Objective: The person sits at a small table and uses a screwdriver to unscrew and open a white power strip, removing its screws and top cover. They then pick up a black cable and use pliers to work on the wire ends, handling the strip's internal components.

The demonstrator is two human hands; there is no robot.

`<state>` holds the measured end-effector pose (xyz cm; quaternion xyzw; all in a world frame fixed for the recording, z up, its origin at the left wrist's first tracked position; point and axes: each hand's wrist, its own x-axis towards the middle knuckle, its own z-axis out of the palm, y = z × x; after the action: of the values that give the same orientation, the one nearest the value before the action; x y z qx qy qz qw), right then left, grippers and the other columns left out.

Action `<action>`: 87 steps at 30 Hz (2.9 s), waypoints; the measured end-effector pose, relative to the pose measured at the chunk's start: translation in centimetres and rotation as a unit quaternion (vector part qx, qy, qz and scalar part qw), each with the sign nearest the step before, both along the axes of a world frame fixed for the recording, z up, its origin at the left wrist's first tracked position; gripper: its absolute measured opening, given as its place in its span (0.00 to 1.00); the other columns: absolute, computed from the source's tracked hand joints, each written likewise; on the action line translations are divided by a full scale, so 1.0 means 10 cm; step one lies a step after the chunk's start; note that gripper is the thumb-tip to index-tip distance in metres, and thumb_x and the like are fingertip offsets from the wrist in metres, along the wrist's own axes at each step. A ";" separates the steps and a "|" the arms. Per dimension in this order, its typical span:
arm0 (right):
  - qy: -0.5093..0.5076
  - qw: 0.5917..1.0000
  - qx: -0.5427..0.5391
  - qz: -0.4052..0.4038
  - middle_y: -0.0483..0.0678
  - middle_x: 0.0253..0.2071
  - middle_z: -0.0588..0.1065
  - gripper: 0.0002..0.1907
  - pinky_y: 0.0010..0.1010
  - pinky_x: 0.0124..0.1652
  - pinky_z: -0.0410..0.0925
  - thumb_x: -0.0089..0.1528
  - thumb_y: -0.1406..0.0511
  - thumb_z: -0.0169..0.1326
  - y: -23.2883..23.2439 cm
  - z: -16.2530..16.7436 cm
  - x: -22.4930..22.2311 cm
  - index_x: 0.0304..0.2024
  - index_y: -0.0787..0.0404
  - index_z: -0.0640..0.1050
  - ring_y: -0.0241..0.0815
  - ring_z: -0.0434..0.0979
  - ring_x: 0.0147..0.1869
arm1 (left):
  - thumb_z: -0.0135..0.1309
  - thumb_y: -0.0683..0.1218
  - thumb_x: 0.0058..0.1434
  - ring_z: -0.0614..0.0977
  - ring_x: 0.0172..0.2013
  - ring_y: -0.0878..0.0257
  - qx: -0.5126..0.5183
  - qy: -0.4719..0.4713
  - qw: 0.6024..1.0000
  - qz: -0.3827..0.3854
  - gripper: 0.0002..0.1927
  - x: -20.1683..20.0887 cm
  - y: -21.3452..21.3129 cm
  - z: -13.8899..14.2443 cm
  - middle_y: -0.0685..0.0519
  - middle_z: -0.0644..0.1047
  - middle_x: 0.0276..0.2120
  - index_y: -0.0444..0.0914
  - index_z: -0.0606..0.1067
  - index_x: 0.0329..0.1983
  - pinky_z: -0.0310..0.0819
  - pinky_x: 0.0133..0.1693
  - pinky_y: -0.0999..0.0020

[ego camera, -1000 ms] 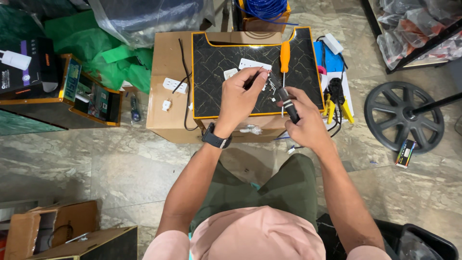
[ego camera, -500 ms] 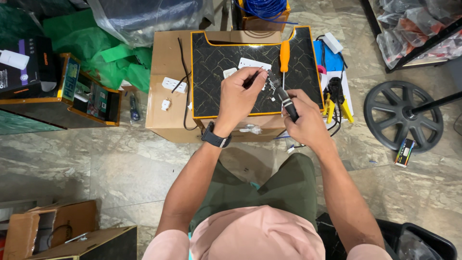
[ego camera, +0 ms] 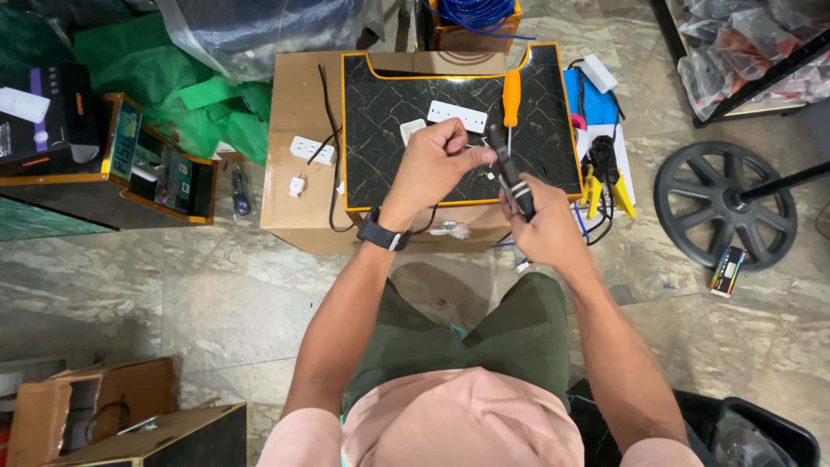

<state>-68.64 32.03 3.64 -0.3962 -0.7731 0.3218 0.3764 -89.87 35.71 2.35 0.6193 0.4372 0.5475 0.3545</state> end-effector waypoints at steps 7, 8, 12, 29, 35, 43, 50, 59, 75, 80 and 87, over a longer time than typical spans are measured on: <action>0.045 0.999 -0.014 -0.024 0.50 0.51 0.77 0.17 0.28 0.51 0.68 0.51 0.78 0.48 0.10 0.05 0.05 0.43 0.65 0.74 0.43 0.77 0.49 | 0.53 0.41 0.70 0.73 0.37 0.76 -0.040 -0.148 0.982 -0.106 0.09 0.01 -0.05 -0.10 0.61 0.75 0.39 0.35 0.77 0.51 0.70 0.39 0.77; 0.038 0.999 -0.002 -0.015 0.51 0.53 0.76 0.18 0.29 0.53 0.67 0.50 0.78 0.48 0.11 0.06 0.06 0.43 0.66 0.74 0.44 0.77 0.53 | 0.51 0.41 0.70 0.71 0.35 0.76 -0.067 -0.157 0.980 -0.101 0.11 0.01 -0.08 -0.09 0.61 0.75 0.39 0.35 0.77 0.53 0.69 0.37 0.77; -0.001 1.000 0.023 -0.011 0.54 0.57 0.75 0.19 0.31 0.56 0.67 0.50 0.78 0.49 0.12 0.04 0.10 0.44 0.67 0.75 0.49 0.77 0.59 | 0.46 0.41 0.73 0.69 0.32 0.74 -0.083 -0.176 0.976 -0.100 0.15 0.01 -0.11 -0.02 0.60 0.72 0.41 0.34 0.77 0.58 0.68 0.34 0.75; -0.267 0.941 0.053 -0.201 0.65 0.53 0.71 0.18 0.49 0.57 0.64 0.54 0.69 0.62 0.85 -0.89 0.58 0.46 0.69 0.79 0.67 0.69 0.57 | 0.51 0.38 0.71 0.73 0.34 0.72 -0.066 -0.147 0.986 -0.036 0.13 -0.11 0.10 -0.61 0.57 0.74 0.36 0.34 0.75 0.58 0.69 0.37 0.76; -0.292 0.931 0.087 -0.199 0.63 0.55 0.71 0.22 0.52 0.58 0.62 0.54 0.64 0.68 1.01 -0.91 0.53 0.48 0.66 0.78 0.68 0.66 0.58 | 0.52 0.37 0.69 0.79 0.36 0.69 -0.121 -0.245 0.961 -0.045 0.11 -0.14 0.17 -0.90 0.56 0.74 0.37 0.33 0.75 0.54 0.78 0.37 0.72; -0.221 0.918 0.272 -0.187 0.51 0.54 0.74 0.10 0.47 0.53 0.61 0.59 0.69 0.65 0.94 -0.78 0.24 0.44 0.58 0.81 0.59 0.69 0.61 | 0.52 0.35 0.68 0.84 0.43 0.64 -0.065 -0.307 0.949 -0.029 0.10 -0.23 0.27 -1.13 0.53 0.76 0.41 0.33 0.73 0.52 0.83 0.46 0.67; -0.189 0.964 0.176 -0.057 0.50 0.40 0.74 0.03 0.46 0.48 0.64 0.61 0.70 0.62 0.89 -0.81 -0.04 0.37 0.59 0.82 0.55 0.71 0.50 | 0.54 0.34 0.69 0.85 0.40 0.65 0.031 -0.239 0.968 0.069 0.10 0.03 0.31 -1.23 0.54 0.75 0.40 0.30 0.74 0.52 0.83 0.43 0.71; -0.203 0.961 0.183 -0.033 0.52 0.37 0.74 0.04 0.47 0.44 0.66 0.59 0.71 0.62 0.83 -0.85 -0.16 0.36 0.60 0.82 0.57 0.73 0.45 | 0.57 0.35 0.65 0.83 0.33 0.69 -0.029 -0.183 0.983 -0.020 0.12 0.00 0.17 -1.10 0.56 0.76 0.34 0.30 0.76 0.51 0.80 0.35 0.75; 0.277 0.945 -0.158 -0.072 0.45 0.37 0.78 0.05 0.21 0.36 0.69 0.67 0.74 0.53 1.13 -1.07 -0.36 0.45 0.68 0.78 0.30 0.75 0.35 | 0.60 0.38 0.64 0.82 0.33 0.72 -0.069 -0.150 0.986 -0.009 0.10 0.11 0.41 -1.13 0.57 0.80 0.31 0.33 0.78 0.48 0.77 0.35 0.76; 0.419 0.870 -0.260 -0.025 0.47 0.36 0.78 0.07 0.25 0.37 0.71 0.67 0.72 0.54 1.09 -1.14 -0.45 0.46 0.70 0.79 0.33 0.77 0.36 | 0.59 0.37 0.64 0.82 0.34 0.72 -0.064 -0.167 0.984 -0.024 0.09 0.13 0.39 -1.13 0.57 0.81 0.32 0.33 0.78 0.48 0.78 0.37 0.75; 0.391 0.890 -0.232 -0.046 0.47 0.36 0.78 0.05 0.24 0.36 0.70 0.68 0.71 0.55 1.04 -1.25 -0.48 0.44 0.70 0.79 0.33 0.76 0.35 | 0.57 0.37 0.65 0.82 0.36 0.73 -0.074 -0.183 0.979 -0.051 0.07 0.11 0.40 -1.18 0.57 0.81 0.34 0.32 0.77 0.45 0.79 0.38 0.76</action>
<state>-73.46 42.41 -8.85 -0.3499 -0.4478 0.6031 0.5597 -88.76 39.70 -9.44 0.5018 0.3722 0.5990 0.5008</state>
